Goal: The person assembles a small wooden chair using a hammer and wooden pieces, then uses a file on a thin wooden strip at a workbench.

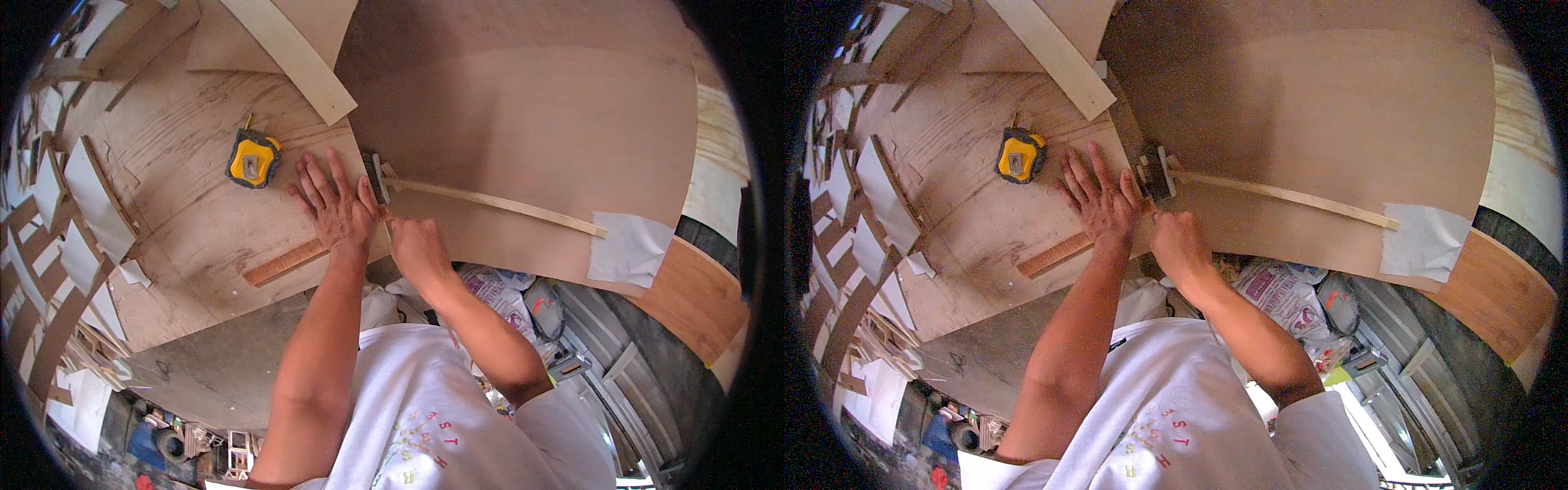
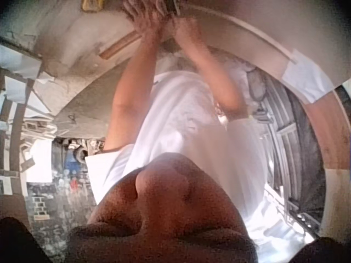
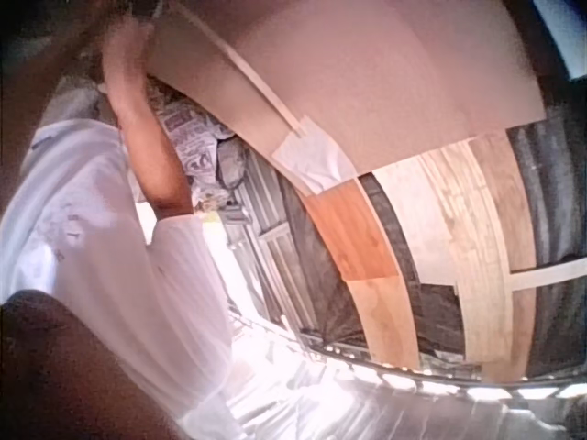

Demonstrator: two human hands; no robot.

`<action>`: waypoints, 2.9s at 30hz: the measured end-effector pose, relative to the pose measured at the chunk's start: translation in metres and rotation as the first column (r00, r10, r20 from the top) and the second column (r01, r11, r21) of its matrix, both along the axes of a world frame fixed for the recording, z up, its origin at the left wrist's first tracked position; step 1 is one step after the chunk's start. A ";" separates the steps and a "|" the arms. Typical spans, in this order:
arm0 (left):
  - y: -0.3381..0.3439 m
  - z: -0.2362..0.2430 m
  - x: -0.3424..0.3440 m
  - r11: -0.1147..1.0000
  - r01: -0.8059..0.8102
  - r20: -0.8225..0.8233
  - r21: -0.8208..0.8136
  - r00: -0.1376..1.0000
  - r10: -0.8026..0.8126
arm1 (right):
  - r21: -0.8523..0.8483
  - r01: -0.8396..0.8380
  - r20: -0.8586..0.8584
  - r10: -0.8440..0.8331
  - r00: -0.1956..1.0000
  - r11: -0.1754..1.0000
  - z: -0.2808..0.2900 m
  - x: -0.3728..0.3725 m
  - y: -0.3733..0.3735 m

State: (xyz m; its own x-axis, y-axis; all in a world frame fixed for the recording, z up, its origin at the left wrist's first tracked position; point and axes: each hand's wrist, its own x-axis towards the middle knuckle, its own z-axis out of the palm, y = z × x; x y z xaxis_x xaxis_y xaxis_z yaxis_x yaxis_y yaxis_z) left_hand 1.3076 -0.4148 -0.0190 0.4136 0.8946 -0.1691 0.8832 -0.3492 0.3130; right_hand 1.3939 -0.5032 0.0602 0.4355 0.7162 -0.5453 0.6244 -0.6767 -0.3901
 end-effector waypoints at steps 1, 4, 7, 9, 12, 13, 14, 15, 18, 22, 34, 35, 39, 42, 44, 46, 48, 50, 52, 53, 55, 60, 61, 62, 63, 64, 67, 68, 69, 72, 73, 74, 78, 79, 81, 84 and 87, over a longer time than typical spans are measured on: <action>0.000 0.001 0.000 1.000 -0.004 0.002 -0.008 1.000 0.004 | 0.005 0.013 -0.008 -0.013 1.000 1.000 0.003 -0.001 -0.002; -0.002 -0.002 0.001 0.999 -0.020 0.066 0.043 0.998 0.017 | -0.049 -0.027 0.004 0.027 1.000 0.998 -0.004 -0.001 0.007; 0.000 -0.002 0.001 1.000 -0.016 0.029 0.019 0.999 0.015 | -0.006 -0.016 0.021 0.017 1.000 1.000 -0.004 -0.002 0.001; 0.000 -0.001 0.000 1.000 -0.008 0.025 0.020 1.000 0.008 | -0.010 -0.001 0.038 0.002 0.999 1.000 0.002 -0.005 -0.002; 0.001 0.002 0.001 1.000 -0.009 0.020 0.014 1.000 0.009 | -0.002 0.023 0.053 -0.023 0.998 1.000 -0.006 -0.006 0.002; 0.001 0.003 0.002 1.000 -0.012 0.018 0.011 1.000 0.012 | 0.002 0.031 0.057 -0.031 0.998 1.000 -0.009 -0.006 0.003; 0.001 0.001 0.001 0.999 -0.009 0.028 0.032 1.000 0.008 | -0.002 0.026 0.051 -0.026 0.998 1.000 -0.008 -0.006 0.000; 0.001 0.000 0.000 0.999 -0.007 0.038 0.053 0.999 0.005 | -0.005 0.021 0.045 -0.020 0.999 1.000 -0.005 -0.007 -0.006; 0.000 -0.002 0.000 0.997 -0.006 0.066 0.071 0.998 0.002 | 0.002 0.003 0.048 -0.003 0.999 1.000 -0.006 -0.007 -0.008; 0.001 0.004 0.002 1.000 -0.012 0.014 -0.018 1.000 0.013 | 0.029 0.000 0.065 -0.002 0.998 1.000 -0.020 -0.005 -0.005; 0.002 0.001 0.000 1.000 -0.001 0.044 0.014 0.999 0.000 | -0.011 -0.011 0.043 0.011 0.999 1.000 0.001 -0.008 -0.013; 0.002 0.003 0.001 1.000 -0.003 0.037 -0.002 0.999 0.003 | 0.000 -0.012 0.055 0.012 0.998 1.000 -0.002 -0.007 -0.010; 0.002 0.005 0.002 1.000 -0.002 0.010 -0.018 1.000 0.003 | 0.021 -0.011 0.054 0.010 0.998 1.000 -0.017 -0.003 -0.007; 0.001 0.001 0.001 0.999 0.003 0.030 0.037 1.000 -0.005 | -0.005 0.013 0.045 -0.012 0.999 1.000 -0.004 -0.006 -0.010; 0.000 0.000 0.001 0.999 0.004 0.029 0.044 1.000 -0.005 | -0.033 0.014 0.051 -0.012 0.999 0.999 -0.003 -0.008 -0.009; -0.001 0.001 0.002 1.000 0.004 0.000 0.012 1.000 -0.004 | -0.063 -0.004 0.057 0.008 0.998 0.998 -0.009 -0.008 -0.007; 0.001 0.003 0.001 1.000 -0.004 0.013 0.020 1.000 0.004 | -0.042 0.002 0.041 0.000 0.999 0.999 0.001 -0.010 -0.013; 0.000 0.003 0.000 1.000 0.000 0.022 0.026 1.000 -0.001 | -0.027 0.013 0.035 -0.012 0.999 1.000 0.004 -0.012 -0.018; -0.002 0.002 -0.002 0.999 0.015 0.026 0.032 1.000 -0.016 | -0.018 0.028 0.040 -0.028 0.999 0.999 -0.001 -0.015 -0.024; -0.001 0.002 0.000 0.999 0.015 0.021 0.033 1.000 -0.016 | -0.011 0.034 0.044 -0.034 0.998 0.999 -0.005 -0.014 -0.019; 0.000 0.003 0.002 0.999 0.015 0.010 0.037 1.000 -0.015 | 0.002 0.047 0.054 -0.047 0.997 0.999 -0.013 -0.009 -0.007; -0.001 -0.001 0.000 0.999 0.010 0.025 0.046 1.000 -0.011 | 0.030 0.063 0.055 -0.065 0.996 0.998 -0.004 -0.018 -0.024; -0.002 0.000 0.001 0.999 0.006 0.030 0.042 1.000 -0.007 | 0.051 0.082 0.067 -0.085 0.994 0.995 -0.008 -0.019 -0.023; -0.001 0.001 0.002 0.999 0.011 0.026 0.040 1.000 -0.012 | 0.062 0.085 0.061 -0.089 0.994 0.994 -0.010 -0.017 -0.019; 0.000 0.003 0.001 0.999 0.017 0.022 0.038 1.000 -0.018 | 0.073 0.089 0.055 -0.093 0.994 0.993 -0.012 -0.014 -0.014; 0.002 0.004 0.002 0.999 0.023 0.018 0.036 1.000 -0.024 | 0.084 0.092 0.049 -0.097 0.994 0.992 -0.012 -0.012 -0.011; 0.001 -0.002 -0.001 0.999 0.005 0.017 0.051 1.000 -0.006 | 0.087 0.181 -0.030 -0.179 0.983 0.980 0.003 -0.021 -0.026; 0.001 -0.002 -0.001 0.999 0.005 0.023 0.040 1.000 -0.006 | 0.077 0.156 0.001 -0.156 0.988 0.985 -0.002 -0.019 -0.022; 0.000 -0.001 0.001 1.000 0.002 0.029 0.026 1.000 -0.003 | 0.063 0.128 0.031 -0.130 0.991 0.990 -0.008 -0.016 -0.015; 0.000 0.000 0.001 0.999 0.006 0.022 0.031 1.000 -0.006 | 0.088 0.059 0.047 -0.064 0.997 0.994 -0.010 -0.012 -0.015; 0.001 0.000 0.001 0.999 0.009 0.016 0.041 1.000 -0.010 | 0.108 0.039 0.041 -0.044 0.998 0.993 -0.008 -0.012 -0.016; 0.001 0.001 0.001 0.999 0.006 0.021 0.038 1.000 -0.007 | 0.079 0.054 0.040 -0.057 0.998 0.995 -0.005 -0.013 -0.020; 0.001 0.001 0.003 0.999 0.000 0.035 0.035 0.999 -0.002 | 0.052 0.072 0.063 -0.075 0.995 0.996 -0.010 -0.012 -0.014; -0.001 0.001 0.002 0.999 0.003 0.036 0.034 0.999 -0.005 | 0.065 0.068 0.073 -0.073 0.995 0.996 -0.014 -0.011 -0.011; 0.001 0.003 0.002 1.000 0.009 0.007 0.021 1.000 -0.010 | 0.067 0.030 0.060 -0.034 0.998 0.997 -0.008 -0.010 -0.020; 0.002 0.002 0.001 1.000 0.007 0.008 0.030 1.000 -0.008 | 0.009 0.041 0.031 -0.041 0.999 0.999 0.009 -0.016 -0.029; 0.000 0.002 0.002 1.000 0.010 0.031 0.017 0.999 -0.011 | -0.004 0.057 0.041 -0.057 0.998 0.998 -0.004 -0.011 -0.015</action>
State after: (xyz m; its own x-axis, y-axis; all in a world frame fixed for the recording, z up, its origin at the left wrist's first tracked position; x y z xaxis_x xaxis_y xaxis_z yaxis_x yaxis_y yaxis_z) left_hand 1.3095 -0.4144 -0.0171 0.4277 0.8929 -0.1405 0.8694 -0.3639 0.3343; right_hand 1.3830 -0.5183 0.0566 0.4973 0.6870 -0.5299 0.5999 -0.7135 -0.3620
